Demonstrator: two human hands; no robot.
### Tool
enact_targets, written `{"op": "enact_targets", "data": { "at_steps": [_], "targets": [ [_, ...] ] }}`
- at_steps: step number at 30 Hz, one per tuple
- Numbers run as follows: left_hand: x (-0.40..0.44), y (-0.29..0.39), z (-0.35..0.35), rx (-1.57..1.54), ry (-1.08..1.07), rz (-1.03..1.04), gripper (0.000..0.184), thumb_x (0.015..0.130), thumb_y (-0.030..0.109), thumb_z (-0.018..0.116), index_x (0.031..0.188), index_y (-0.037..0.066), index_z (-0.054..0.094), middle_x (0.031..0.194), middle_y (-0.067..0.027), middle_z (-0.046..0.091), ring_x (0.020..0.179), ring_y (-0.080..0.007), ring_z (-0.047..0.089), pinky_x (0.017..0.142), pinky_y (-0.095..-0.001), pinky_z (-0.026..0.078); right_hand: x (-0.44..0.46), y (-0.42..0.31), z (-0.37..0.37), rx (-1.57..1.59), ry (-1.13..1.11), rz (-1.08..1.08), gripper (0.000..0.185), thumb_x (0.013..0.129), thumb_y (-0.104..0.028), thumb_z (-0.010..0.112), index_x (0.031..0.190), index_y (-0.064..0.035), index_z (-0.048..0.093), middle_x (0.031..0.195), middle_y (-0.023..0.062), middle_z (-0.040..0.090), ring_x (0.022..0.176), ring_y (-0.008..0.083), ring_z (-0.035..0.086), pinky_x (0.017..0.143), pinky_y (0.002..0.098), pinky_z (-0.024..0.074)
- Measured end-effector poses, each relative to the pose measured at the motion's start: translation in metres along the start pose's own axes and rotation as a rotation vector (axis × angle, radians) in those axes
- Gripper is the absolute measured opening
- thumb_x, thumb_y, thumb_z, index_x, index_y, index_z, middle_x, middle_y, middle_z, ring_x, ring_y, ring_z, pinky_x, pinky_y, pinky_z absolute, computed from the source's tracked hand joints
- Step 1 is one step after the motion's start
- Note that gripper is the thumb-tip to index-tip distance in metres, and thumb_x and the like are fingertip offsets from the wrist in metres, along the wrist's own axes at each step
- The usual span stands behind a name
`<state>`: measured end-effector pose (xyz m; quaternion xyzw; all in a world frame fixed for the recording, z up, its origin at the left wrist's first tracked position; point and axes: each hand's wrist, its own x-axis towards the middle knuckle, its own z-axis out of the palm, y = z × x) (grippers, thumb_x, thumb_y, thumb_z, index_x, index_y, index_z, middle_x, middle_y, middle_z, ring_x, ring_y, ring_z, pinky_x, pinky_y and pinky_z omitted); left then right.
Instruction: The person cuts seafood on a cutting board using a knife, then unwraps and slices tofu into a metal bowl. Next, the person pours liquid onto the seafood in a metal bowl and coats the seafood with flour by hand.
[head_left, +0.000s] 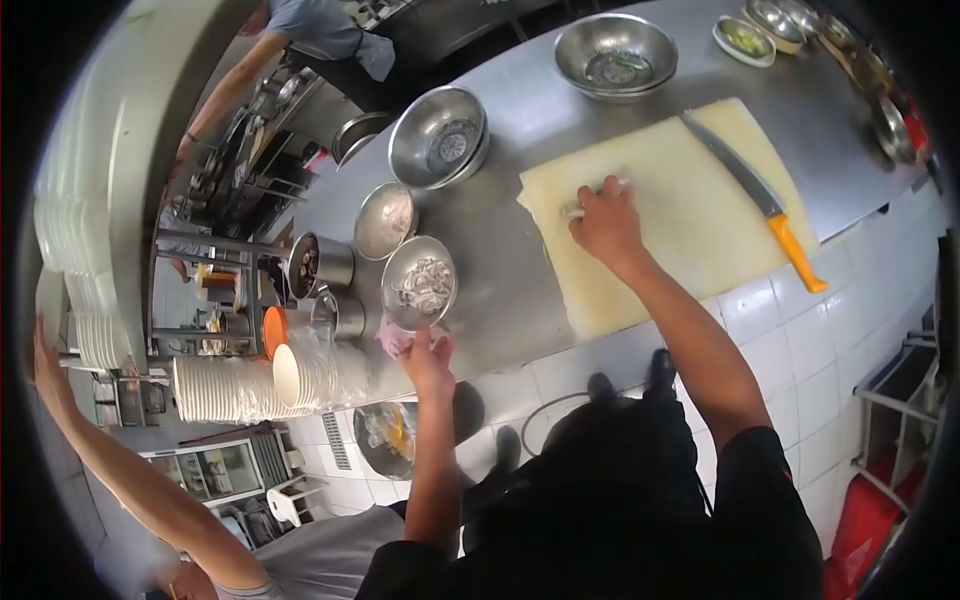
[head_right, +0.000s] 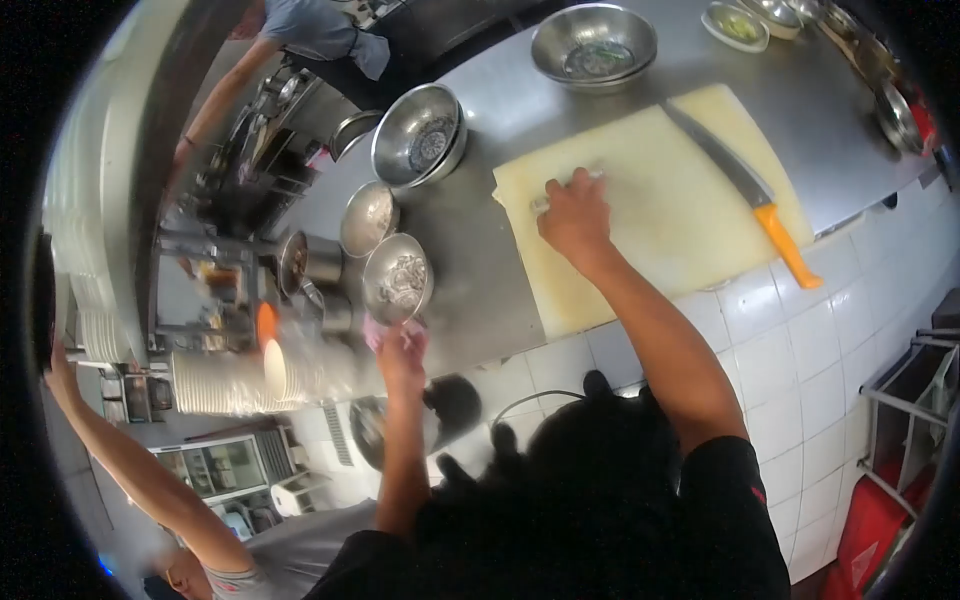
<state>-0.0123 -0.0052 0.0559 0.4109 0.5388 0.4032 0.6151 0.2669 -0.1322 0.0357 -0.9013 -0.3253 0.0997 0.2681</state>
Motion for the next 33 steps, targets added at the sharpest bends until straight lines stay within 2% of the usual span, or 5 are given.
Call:
{"op": "enact_targets", "data": {
  "at_steps": [9, 13, 19, 23, 33],
  "targets": [
    [0.077, -0.003, -0.010, 0.001, -0.112, 0.100, 0.017, 0.087, 0.002, 0.050, 0.103, 0.003, 0.044, 0.085, -0.0132, 0.056, 0.064, -0.0252, 0.057, 0.052, -0.0364, 0.056, 0.009, 0.031, 0.024, 0.167, 0.314, -0.091, 0.022, 0.071, -0.007, 0.066, 0.092, -0.0023, 0.062, 0.083, 0.0167, 0.062, 0.069, 0.0288, 0.062, 0.062, 0.0414, 0.0503],
    [0.050, 0.003, -0.009, 0.014, -0.212, 0.082, 0.013, 0.082, -0.005, 0.048, 0.090, 0.004, 0.043, 0.070, -0.0101, 0.051, 0.054, -0.0230, 0.054, 0.048, -0.0348, 0.054, 0.008, 0.018, -0.014, 1.275, 0.043, 0.351, 0.023, 0.072, -0.003, 0.066, 0.094, 0.0023, 0.061, 0.073, 0.0074, 0.059, 0.059, 0.0130, 0.058, 0.051, 0.0275, 0.0455],
    [-0.006, 0.046, 0.022, 0.198, -0.420, 0.041, 0.019, 0.078, -0.006, 0.051, 0.087, 0.007, 0.040, 0.081, -0.0078, 0.054, 0.061, -0.0162, 0.056, 0.048, -0.0301, 0.052, -0.037, -0.064, -0.066, 1.148, -0.077, 0.009, 0.027, 0.071, -0.006, 0.066, 0.097, -0.0003, 0.062, 0.080, 0.0089, 0.062, 0.064, 0.0163, 0.060, 0.056, 0.0309, 0.0482],
    [-0.018, 0.040, 0.039, 0.231, -0.556, -0.005, 0.018, 0.079, -0.005, 0.050, 0.088, 0.007, 0.040, 0.081, -0.0076, 0.054, 0.062, -0.0158, 0.057, 0.049, -0.0291, 0.052, -0.069, -0.098, -0.026, 0.313, 0.167, -0.363, 0.026, 0.065, -0.009, 0.066, 0.091, -0.0091, 0.067, 0.093, 0.0136, 0.063, 0.087, 0.0278, 0.062, 0.075, 0.0365, 0.0498],
    [-0.098, 0.035, 0.078, 0.252, -0.731, -0.014, 0.019, 0.079, -0.004, 0.053, 0.089, 0.008, 0.041, 0.090, -0.0071, 0.054, 0.068, -0.0159, 0.060, 0.050, -0.0279, 0.052, -0.112, -0.041, -0.128, 0.185, 0.009, -0.236, 0.056, 0.062, -0.017, 0.073, 0.114, -0.0040, 0.057, 0.110, 0.0200, 0.056, 0.102, 0.0331, 0.055, 0.088, 0.0383, 0.0454]
  ]
}}
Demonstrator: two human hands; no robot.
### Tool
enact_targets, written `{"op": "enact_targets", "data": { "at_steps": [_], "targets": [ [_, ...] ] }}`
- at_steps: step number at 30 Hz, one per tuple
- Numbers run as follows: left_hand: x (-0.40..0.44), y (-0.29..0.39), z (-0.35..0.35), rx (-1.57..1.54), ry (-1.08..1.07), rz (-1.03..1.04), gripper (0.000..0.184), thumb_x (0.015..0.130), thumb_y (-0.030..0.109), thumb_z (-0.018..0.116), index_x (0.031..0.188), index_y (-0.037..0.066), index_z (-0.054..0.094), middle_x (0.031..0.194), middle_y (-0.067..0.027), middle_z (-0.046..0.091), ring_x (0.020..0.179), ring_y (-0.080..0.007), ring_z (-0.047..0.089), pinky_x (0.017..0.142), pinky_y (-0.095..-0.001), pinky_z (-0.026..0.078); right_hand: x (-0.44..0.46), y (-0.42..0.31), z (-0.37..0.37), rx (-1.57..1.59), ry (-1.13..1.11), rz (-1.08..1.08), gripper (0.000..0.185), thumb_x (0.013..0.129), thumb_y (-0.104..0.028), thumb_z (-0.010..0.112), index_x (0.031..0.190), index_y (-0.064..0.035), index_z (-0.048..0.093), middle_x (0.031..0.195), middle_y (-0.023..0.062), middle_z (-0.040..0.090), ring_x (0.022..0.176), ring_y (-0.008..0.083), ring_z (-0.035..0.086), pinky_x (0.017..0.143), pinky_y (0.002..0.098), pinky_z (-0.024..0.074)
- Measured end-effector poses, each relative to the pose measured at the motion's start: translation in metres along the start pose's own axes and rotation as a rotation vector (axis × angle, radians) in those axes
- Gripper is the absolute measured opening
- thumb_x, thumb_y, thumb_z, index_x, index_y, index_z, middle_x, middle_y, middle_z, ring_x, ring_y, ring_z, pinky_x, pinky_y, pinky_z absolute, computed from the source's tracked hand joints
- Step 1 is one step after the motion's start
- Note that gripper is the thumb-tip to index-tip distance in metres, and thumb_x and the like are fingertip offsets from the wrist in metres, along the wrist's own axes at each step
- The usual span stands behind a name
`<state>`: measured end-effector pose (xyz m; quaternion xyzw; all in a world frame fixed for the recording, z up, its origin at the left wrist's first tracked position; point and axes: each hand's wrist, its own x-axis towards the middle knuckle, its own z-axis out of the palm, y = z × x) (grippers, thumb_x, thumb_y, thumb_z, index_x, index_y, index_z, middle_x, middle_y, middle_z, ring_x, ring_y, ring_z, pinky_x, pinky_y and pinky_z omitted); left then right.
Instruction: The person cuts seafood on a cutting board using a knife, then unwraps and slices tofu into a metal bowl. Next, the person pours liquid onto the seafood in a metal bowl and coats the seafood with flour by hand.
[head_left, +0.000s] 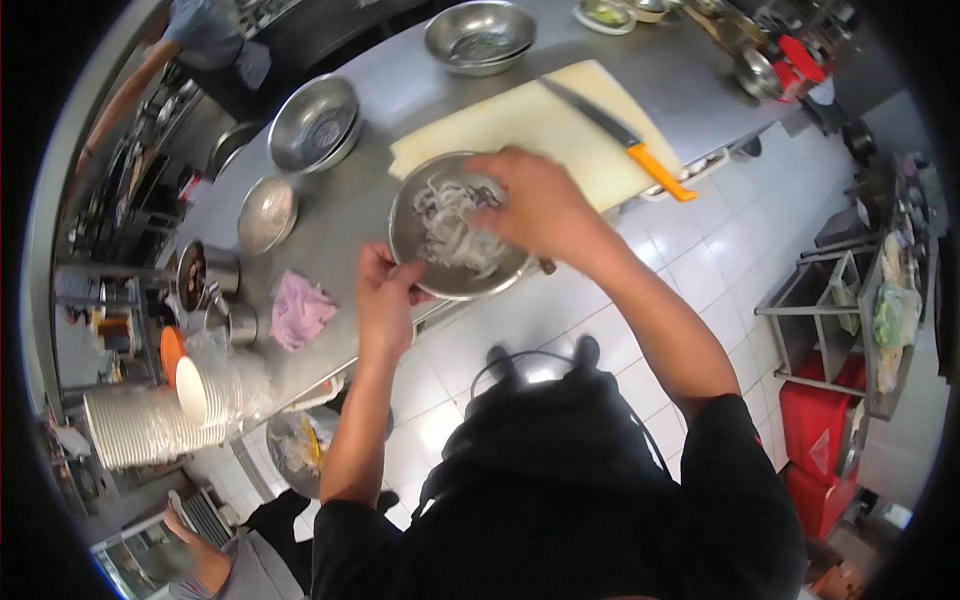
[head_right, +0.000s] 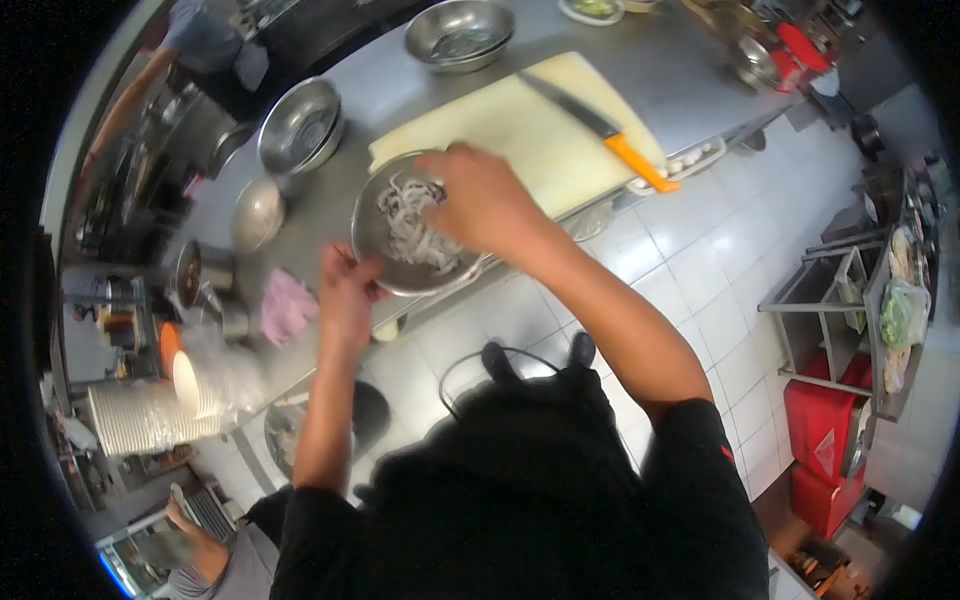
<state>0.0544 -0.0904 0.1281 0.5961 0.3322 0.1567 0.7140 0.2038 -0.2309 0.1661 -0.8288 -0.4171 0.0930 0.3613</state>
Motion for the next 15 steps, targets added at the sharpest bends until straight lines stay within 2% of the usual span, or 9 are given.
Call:
{"op": "enact_targets", "data": {
  "at_steps": [1, 2, 3, 4, 6, 9, 12, 15],
  "targets": [
    [-0.004, -0.003, 0.014, 0.018, -0.030, -0.009, 0.020, 0.079, -0.005, 0.053, 0.089, 0.008, 0.041, 0.091, -0.0074, 0.054, 0.068, -0.0157, 0.060, 0.050, -0.0277, 0.052, -0.015, 0.009, -0.010, -0.015, -0.014, -0.009, 0.066, 0.061, -0.018, 0.075, 0.121, -0.0036, 0.053, 0.114, 0.0217, 0.054, 0.104, 0.0337, 0.054, 0.089, 0.0385, 0.0445],
    [-0.009, -0.011, 0.032, 0.030, -0.082, -0.007, 0.020, 0.079, -0.005, 0.053, 0.089, 0.008, 0.041, 0.093, -0.0077, 0.054, 0.068, -0.0154, 0.060, 0.050, -0.0275, 0.052, -0.032, 0.027, -0.005, -0.213, 0.037, -0.087, 0.090, 0.058, -0.022, 0.079, 0.135, -0.0047, 0.035, 0.123, 0.0246, 0.044, 0.112, 0.0379, 0.046, 0.094, 0.0400, 0.0407],
    [-0.012, -0.016, 0.057, 0.037, -0.148, 0.002, 0.020, 0.079, -0.005, 0.053, 0.089, 0.007, 0.042, 0.094, -0.0080, 0.054, 0.067, -0.0151, 0.060, 0.050, -0.0274, 0.052, -0.046, 0.035, -0.019, -0.271, -0.084, 0.013, 0.097, 0.057, -0.023, 0.080, 0.138, -0.0049, 0.030, 0.126, 0.0236, 0.038, 0.114, 0.0406, 0.040, 0.097, 0.0423, 0.0370],
    [-0.020, -0.016, 0.091, 0.000, -0.199, -0.013, 0.021, 0.079, -0.006, 0.054, 0.089, 0.008, 0.042, 0.093, -0.0075, 0.054, 0.067, -0.0147, 0.060, 0.050, -0.0267, 0.053, -0.058, 0.049, -0.026, -0.436, -0.113, 0.026, 0.089, 0.058, -0.021, 0.079, 0.134, -0.0067, 0.035, 0.125, 0.0222, 0.038, 0.110, 0.0390, 0.043, 0.089, 0.0436, 0.0435],
    [-0.035, -0.024, 0.142, -0.021, -0.317, -0.054, 0.021, 0.078, -0.006, 0.054, 0.089, 0.007, 0.042, 0.089, -0.0068, 0.055, 0.066, -0.0147, 0.060, 0.049, -0.0261, 0.053, -0.088, 0.086, -0.055, -0.365, -0.122, 0.034, 0.061, 0.062, -0.007, 0.071, 0.119, -0.0099, 0.051, 0.120, 0.0197, 0.045, 0.105, 0.0382, 0.049, 0.082, 0.0425, 0.0476],
    [-0.046, -0.055, 0.225, 0.010, -0.442, -0.127, 0.021, 0.078, -0.005, 0.056, 0.089, 0.007, 0.042, 0.083, -0.0076, 0.056, 0.069, -0.0180, 0.063, 0.050, -0.0295, 0.056, -0.133, 0.151, -0.109, -0.377, -0.216, 0.180, 0.043, 0.067, -0.009, 0.068, 0.109, -0.0080, 0.059, 0.113, 0.0197, 0.053, 0.099, 0.0372, 0.055, 0.081, 0.0425, 0.0485],
    [-0.064, -0.069, 0.302, -0.077, -0.547, -0.201, 0.022, 0.077, -0.005, 0.057, 0.090, 0.006, 0.042, 0.087, -0.0094, 0.056, 0.070, -0.0204, 0.063, 0.052, -0.0325, 0.057, -0.186, 0.181, -0.165, -0.381, -0.012, 0.326, 0.046, 0.060, -0.010, 0.074, 0.105, -0.0104, 0.063, 0.106, 0.0152, 0.055, 0.100, 0.0323, 0.057, 0.085, 0.0392, 0.0474],
    [-0.081, -0.073, 0.378, -0.089, -0.620, -0.260, 0.024, 0.077, -0.005, 0.057, 0.091, 0.006, 0.041, 0.088, -0.0105, 0.055, 0.072, -0.0223, 0.063, 0.052, -0.0346, 0.057, -0.227, 0.197, -0.236, -0.404, -0.070, 0.392, 0.042, 0.064, -0.010, 0.071, 0.105, -0.0121, 0.063, 0.108, 0.0153, 0.055, 0.100, 0.0332, 0.057, 0.086, 0.0400, 0.0469]
  ]
}}
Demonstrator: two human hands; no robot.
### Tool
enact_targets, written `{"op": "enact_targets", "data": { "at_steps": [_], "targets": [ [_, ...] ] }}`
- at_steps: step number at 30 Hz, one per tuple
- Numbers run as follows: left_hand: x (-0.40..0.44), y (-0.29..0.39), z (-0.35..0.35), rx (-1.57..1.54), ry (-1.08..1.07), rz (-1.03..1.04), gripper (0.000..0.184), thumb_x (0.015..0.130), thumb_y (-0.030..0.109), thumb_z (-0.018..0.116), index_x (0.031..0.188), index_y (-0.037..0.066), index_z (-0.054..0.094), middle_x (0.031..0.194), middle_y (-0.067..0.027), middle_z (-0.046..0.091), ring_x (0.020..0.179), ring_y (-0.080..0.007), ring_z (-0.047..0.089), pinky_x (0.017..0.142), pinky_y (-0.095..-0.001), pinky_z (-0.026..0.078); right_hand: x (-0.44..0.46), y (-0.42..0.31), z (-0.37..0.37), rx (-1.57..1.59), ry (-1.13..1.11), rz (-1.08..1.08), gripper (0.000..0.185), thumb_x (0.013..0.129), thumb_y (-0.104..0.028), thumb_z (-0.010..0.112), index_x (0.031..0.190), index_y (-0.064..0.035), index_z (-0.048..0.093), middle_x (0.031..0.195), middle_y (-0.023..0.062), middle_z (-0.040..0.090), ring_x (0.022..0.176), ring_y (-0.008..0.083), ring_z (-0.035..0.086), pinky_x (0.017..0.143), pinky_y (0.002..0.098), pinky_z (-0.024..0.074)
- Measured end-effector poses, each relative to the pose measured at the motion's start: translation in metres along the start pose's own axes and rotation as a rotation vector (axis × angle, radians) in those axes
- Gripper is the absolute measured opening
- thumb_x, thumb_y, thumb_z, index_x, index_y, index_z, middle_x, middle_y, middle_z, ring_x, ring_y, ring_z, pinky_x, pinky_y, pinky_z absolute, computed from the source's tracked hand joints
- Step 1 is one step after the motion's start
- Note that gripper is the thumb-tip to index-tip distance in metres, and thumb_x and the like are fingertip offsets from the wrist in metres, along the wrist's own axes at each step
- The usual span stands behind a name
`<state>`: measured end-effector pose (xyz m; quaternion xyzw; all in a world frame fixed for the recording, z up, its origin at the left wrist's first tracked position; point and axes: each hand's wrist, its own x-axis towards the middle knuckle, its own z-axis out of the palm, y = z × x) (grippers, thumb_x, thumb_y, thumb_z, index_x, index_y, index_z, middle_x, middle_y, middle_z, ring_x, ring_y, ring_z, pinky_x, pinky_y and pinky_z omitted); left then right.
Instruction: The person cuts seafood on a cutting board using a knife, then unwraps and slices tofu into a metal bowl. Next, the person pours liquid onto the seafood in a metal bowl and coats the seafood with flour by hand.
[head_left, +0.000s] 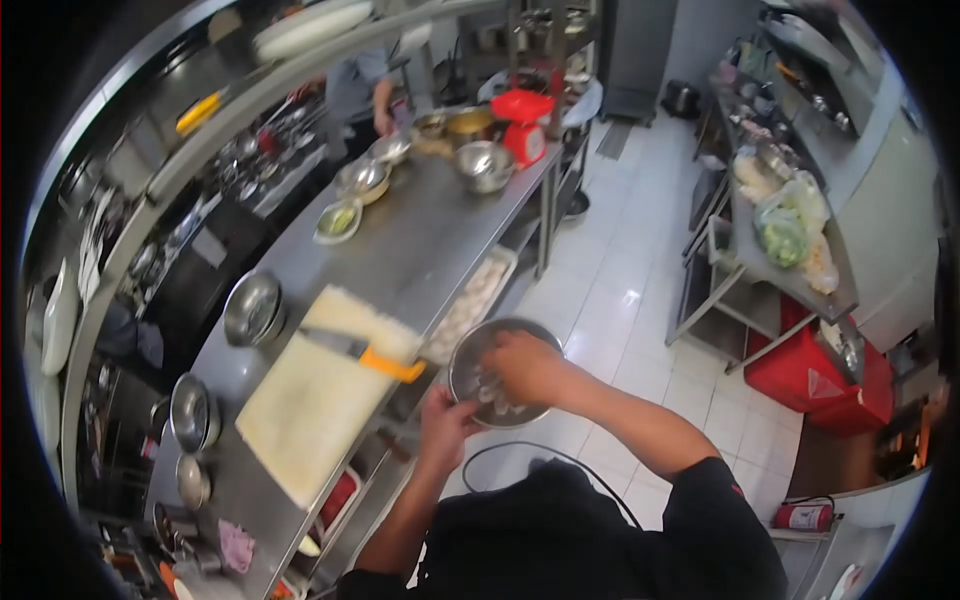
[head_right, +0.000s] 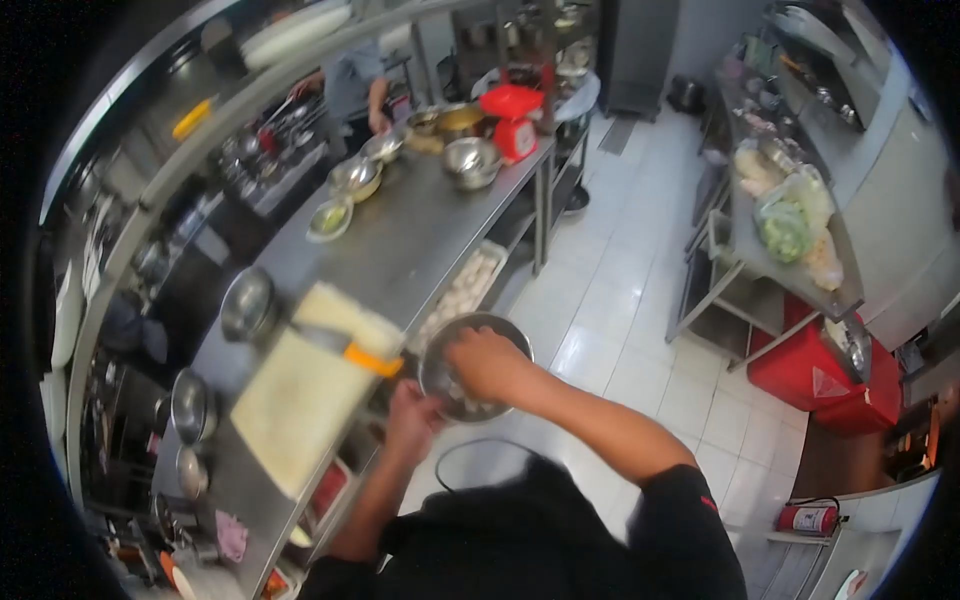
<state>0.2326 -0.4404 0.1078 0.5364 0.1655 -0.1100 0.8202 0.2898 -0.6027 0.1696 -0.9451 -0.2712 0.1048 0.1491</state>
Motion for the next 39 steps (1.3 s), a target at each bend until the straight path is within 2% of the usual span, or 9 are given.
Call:
{"op": "enact_targets", "data": {
  "at_steps": [5, 8, 14, 17, 20, 24, 31, 34, 39],
  "targets": [
    [0.048, -0.013, 0.074, -0.001, -0.071, -0.016, 0.025, 0.077, -0.007, 0.055, 0.092, 0.004, 0.039, 0.088, -0.0119, 0.052, 0.074, -0.0243, 0.062, 0.056, -0.0370, 0.059, -0.021, 0.068, -0.045, 0.231, 0.347, -0.119, 0.017, 0.071, -0.007, 0.063, 0.087, -0.0054, 0.066, 0.085, 0.0134, 0.063, 0.080, 0.0336, 0.061, 0.073, 0.0413, 0.0488],
    [0.075, -0.010, 0.112, -0.032, -0.079, 0.030, 0.024, 0.077, -0.007, 0.055, 0.091, 0.003, 0.038, 0.089, -0.0127, 0.051, 0.074, -0.0253, 0.062, 0.059, -0.0380, 0.060, -0.009, 0.107, -0.058, 0.200, 0.313, -0.124, 0.017, 0.070, -0.005, 0.062, 0.087, -0.0044, 0.065, 0.089, 0.0136, 0.063, 0.081, 0.0337, 0.061, 0.074, 0.0415, 0.0486],
    [0.156, 0.009, 0.167, 0.000, -0.120, 0.098, 0.023, 0.078, -0.007, 0.054, 0.092, 0.001, 0.038, 0.092, -0.0136, 0.051, 0.079, -0.0267, 0.063, 0.063, -0.0384, 0.060, 0.046, 0.196, -0.104, 0.088, 0.571, -0.245, 0.022, 0.065, 0.001, 0.061, 0.087, -0.0037, 0.064, 0.079, 0.0144, 0.059, 0.077, 0.0345, 0.059, 0.071, 0.0405, 0.0488],
    [0.204, 0.022, 0.201, -0.006, -0.137, 0.072, 0.025, 0.078, -0.007, 0.054, 0.096, 0.001, 0.041, 0.095, -0.0127, 0.053, 0.080, -0.0254, 0.063, 0.063, -0.0374, 0.060, 0.071, 0.243, -0.121, 0.155, 0.525, -0.265, 0.023, 0.064, 0.004, 0.061, 0.086, -0.0040, 0.065, 0.076, 0.0140, 0.056, 0.076, 0.0340, 0.057, 0.068, 0.0404, 0.0477],
    [0.254, 0.028, 0.246, 0.014, -0.186, 0.044, 0.026, 0.077, -0.007, 0.055, 0.098, 0.001, 0.043, 0.096, -0.0116, 0.054, 0.079, -0.0240, 0.063, 0.062, -0.0361, 0.060, 0.075, 0.291, -0.181, 0.194, 0.450, -0.085, 0.023, 0.064, 0.005, 0.061, 0.084, -0.0047, 0.064, 0.077, 0.0132, 0.056, 0.078, 0.0336, 0.057, 0.068, 0.0400, 0.0466],
    [0.324, 0.045, 0.307, 0.062, -0.321, 0.015, 0.024, 0.077, -0.006, 0.057, 0.096, 0.001, 0.044, 0.093, -0.0113, 0.054, 0.077, -0.0228, 0.063, 0.060, -0.0349, 0.059, 0.088, 0.330, -0.201, 0.082, 0.792, 0.007, 0.015, 0.063, 0.005, 0.057, 0.076, -0.0031, 0.061, 0.076, 0.0138, 0.054, 0.075, 0.0339, 0.054, 0.065, 0.0427, 0.0458],
    [0.405, 0.055, 0.392, 0.022, -0.440, -0.093, 0.020, 0.080, -0.003, 0.059, 0.092, 0.002, 0.043, 0.090, -0.0105, 0.051, 0.080, -0.0225, 0.062, 0.060, -0.0365, 0.059, 0.103, 0.443, -0.267, 0.002, 0.756, 0.083, 0.021, 0.063, 0.005, 0.057, 0.081, -0.0039, 0.064, 0.075, 0.0127, 0.055, 0.075, 0.0338, 0.055, 0.068, 0.0413, 0.0462],
    [0.432, 0.063, 0.419, -0.018, -0.399, -0.092, 0.021, 0.082, -0.003, 0.058, 0.095, 0.002, 0.044, 0.092, -0.0109, 0.052, 0.081, -0.0230, 0.062, 0.060, -0.0363, 0.059, 0.121, 0.489, -0.311, 0.049, 0.823, 0.070, 0.018, 0.070, 0.004, 0.056, 0.084, -0.0024, 0.065, 0.075, 0.0140, 0.059, 0.076, 0.0333, 0.057, 0.068, 0.0403, 0.0460],
    [0.477, 0.081, 0.468, 0.000, -0.238, -0.025, 0.019, 0.085, -0.001, 0.055, 0.094, 0.005, 0.040, 0.096, -0.0135, 0.056, 0.086, -0.0264, 0.064, 0.070, -0.0417, 0.058, 0.214, 0.589, -0.399, -0.040, 0.827, -0.196, 0.012, 0.074, 0.000, 0.056, 0.081, -0.0019, 0.065, 0.075, 0.0138, 0.059, 0.074, 0.0340, 0.057, 0.068, 0.0428, 0.0455]
  ]
}}
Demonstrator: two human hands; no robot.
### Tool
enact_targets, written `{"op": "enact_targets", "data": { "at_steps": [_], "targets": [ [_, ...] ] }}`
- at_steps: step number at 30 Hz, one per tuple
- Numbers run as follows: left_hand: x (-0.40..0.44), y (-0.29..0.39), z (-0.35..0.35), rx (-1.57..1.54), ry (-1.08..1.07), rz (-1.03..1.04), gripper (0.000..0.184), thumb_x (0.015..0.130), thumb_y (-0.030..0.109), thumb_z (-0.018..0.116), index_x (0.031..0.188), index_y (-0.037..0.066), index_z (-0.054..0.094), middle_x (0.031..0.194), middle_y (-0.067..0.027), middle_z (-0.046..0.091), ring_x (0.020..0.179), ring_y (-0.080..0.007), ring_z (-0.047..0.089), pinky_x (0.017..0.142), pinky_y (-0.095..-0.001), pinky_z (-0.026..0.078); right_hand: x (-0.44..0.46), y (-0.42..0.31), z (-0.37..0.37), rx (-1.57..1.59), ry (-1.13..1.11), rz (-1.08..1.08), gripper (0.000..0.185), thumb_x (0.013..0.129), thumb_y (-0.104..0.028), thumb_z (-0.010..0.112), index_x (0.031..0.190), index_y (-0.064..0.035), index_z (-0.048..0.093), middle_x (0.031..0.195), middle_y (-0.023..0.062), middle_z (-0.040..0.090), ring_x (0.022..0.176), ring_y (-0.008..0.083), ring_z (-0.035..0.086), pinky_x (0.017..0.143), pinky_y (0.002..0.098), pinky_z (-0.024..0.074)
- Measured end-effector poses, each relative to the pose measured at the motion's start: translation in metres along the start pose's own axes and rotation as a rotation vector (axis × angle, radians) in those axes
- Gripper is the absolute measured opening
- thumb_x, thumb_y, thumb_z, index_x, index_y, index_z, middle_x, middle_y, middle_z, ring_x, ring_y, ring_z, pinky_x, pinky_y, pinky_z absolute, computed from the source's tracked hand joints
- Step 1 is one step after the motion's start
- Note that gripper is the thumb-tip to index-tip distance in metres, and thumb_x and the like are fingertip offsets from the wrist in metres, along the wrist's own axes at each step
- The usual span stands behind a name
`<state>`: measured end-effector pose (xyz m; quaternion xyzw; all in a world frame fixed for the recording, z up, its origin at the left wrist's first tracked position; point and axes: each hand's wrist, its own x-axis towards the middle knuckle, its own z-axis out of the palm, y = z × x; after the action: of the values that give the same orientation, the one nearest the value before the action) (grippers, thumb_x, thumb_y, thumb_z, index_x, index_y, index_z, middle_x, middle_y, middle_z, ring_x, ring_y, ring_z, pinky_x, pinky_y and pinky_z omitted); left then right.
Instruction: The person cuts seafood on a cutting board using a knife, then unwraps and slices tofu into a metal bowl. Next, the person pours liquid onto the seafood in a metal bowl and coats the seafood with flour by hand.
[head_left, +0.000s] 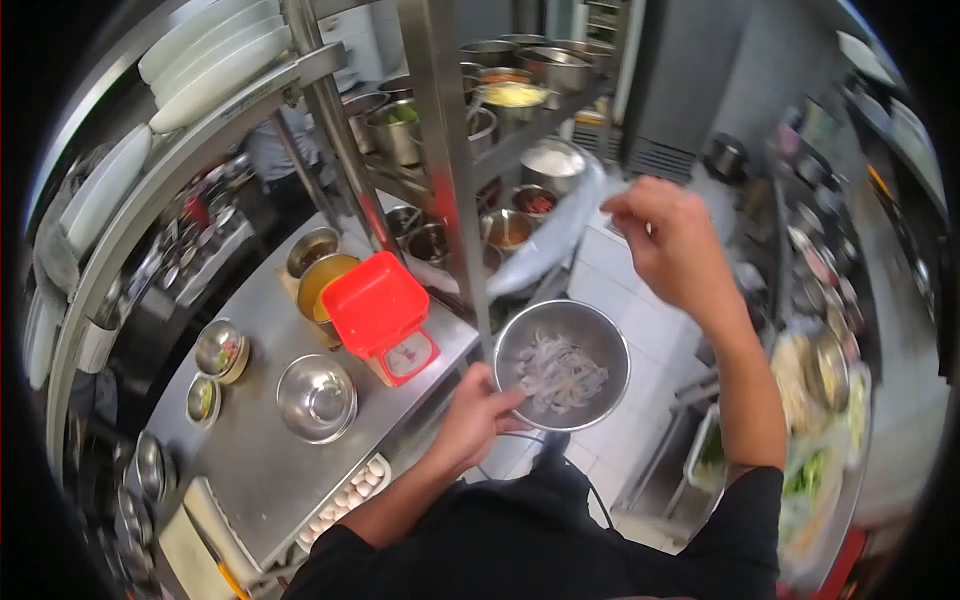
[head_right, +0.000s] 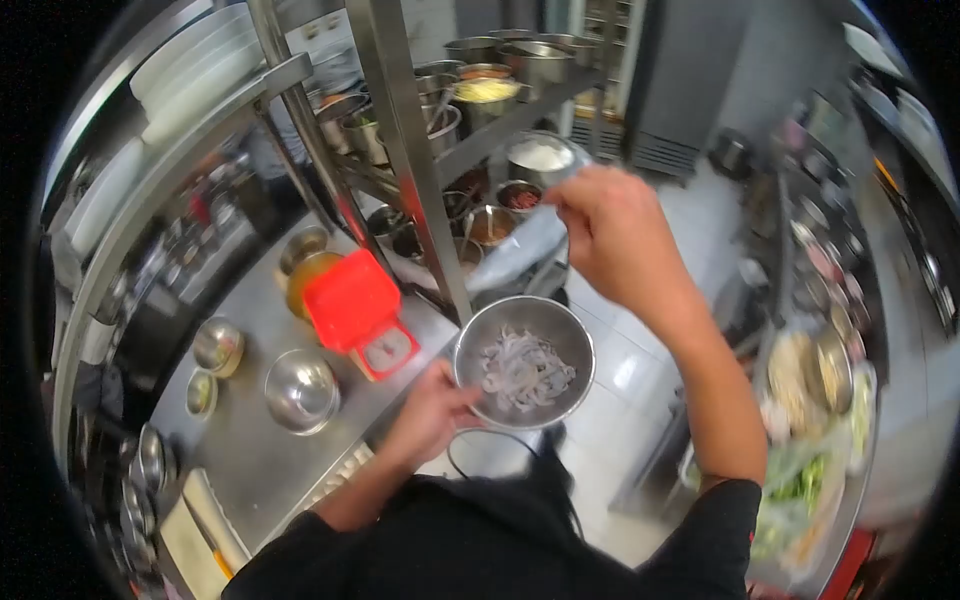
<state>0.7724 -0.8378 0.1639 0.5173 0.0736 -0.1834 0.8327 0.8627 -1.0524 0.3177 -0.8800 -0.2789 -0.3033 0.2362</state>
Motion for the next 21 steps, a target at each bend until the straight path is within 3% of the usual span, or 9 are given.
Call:
{"op": "enact_targets", "data": {
  "at_steps": [6, 9, 12, 19, 21],
  "targets": [
    [0.056, 0.023, 0.045, -0.090, 0.236, 0.080, 0.019, 0.084, -0.003, 0.055, 0.095, 0.005, 0.042, 0.098, -0.0109, 0.053, 0.088, -0.0237, 0.062, 0.069, -0.0391, 0.059, 0.182, 0.070, 0.096, 0.125, -0.160, -0.645, 0.015, 0.069, -0.003, 0.057, 0.079, -0.0036, 0.067, 0.074, 0.0153, 0.064, 0.082, 0.0336, 0.061, 0.073, 0.0429, 0.0490],
    [0.069, 0.028, 0.060, -0.119, 0.352, 0.126, 0.020, 0.083, -0.003, 0.056, 0.095, 0.005, 0.042, 0.100, -0.0094, 0.052, 0.089, -0.0220, 0.062, 0.068, -0.0372, 0.059, 0.224, 0.038, 0.116, -0.183, -0.575, -0.564, 0.017, 0.071, -0.005, 0.056, 0.084, -0.0033, 0.067, 0.082, 0.0167, 0.065, 0.086, 0.0338, 0.062, 0.076, 0.0424, 0.0494],
    [0.073, 0.030, 0.070, -0.153, 0.438, 0.161, 0.021, 0.083, -0.003, 0.056, 0.095, 0.006, 0.042, 0.100, -0.0090, 0.053, 0.090, -0.0218, 0.062, 0.066, -0.0354, 0.059, 0.237, 0.042, 0.150, -0.104, -0.572, -0.660, 0.026, 0.067, -0.004, 0.059, 0.091, -0.0062, 0.069, 0.086, 0.0193, 0.063, 0.094, 0.0329, 0.059, 0.081, 0.0420, 0.0472],
    [0.076, 0.028, 0.084, -0.226, 0.570, 0.230, 0.021, 0.083, -0.004, 0.056, 0.095, 0.007, 0.042, 0.103, -0.0087, 0.053, 0.091, -0.0228, 0.062, 0.063, -0.0344, 0.060, 0.264, 0.051, 0.126, -0.035, -0.628, -0.744, 0.024, 0.070, -0.005, 0.060, 0.092, -0.0027, 0.069, 0.088, 0.0161, 0.065, 0.084, 0.0334, 0.061, 0.077, 0.0408, 0.0482],
    [0.072, 0.023, 0.087, -0.271, 0.592, 0.270, 0.021, 0.083, -0.005, 0.056, 0.094, 0.007, 0.043, 0.104, -0.0094, 0.054, 0.092, -0.0231, 0.062, 0.062, -0.0347, 0.060, 0.256, 0.071, 0.101, 0.151, -0.423, -0.681, 0.020, 0.073, -0.005, 0.060, 0.090, -0.0002, 0.068, 0.082, 0.0151, 0.065, 0.080, 0.0317, 0.062, 0.072, 0.0384, 0.0485]
  ]
}}
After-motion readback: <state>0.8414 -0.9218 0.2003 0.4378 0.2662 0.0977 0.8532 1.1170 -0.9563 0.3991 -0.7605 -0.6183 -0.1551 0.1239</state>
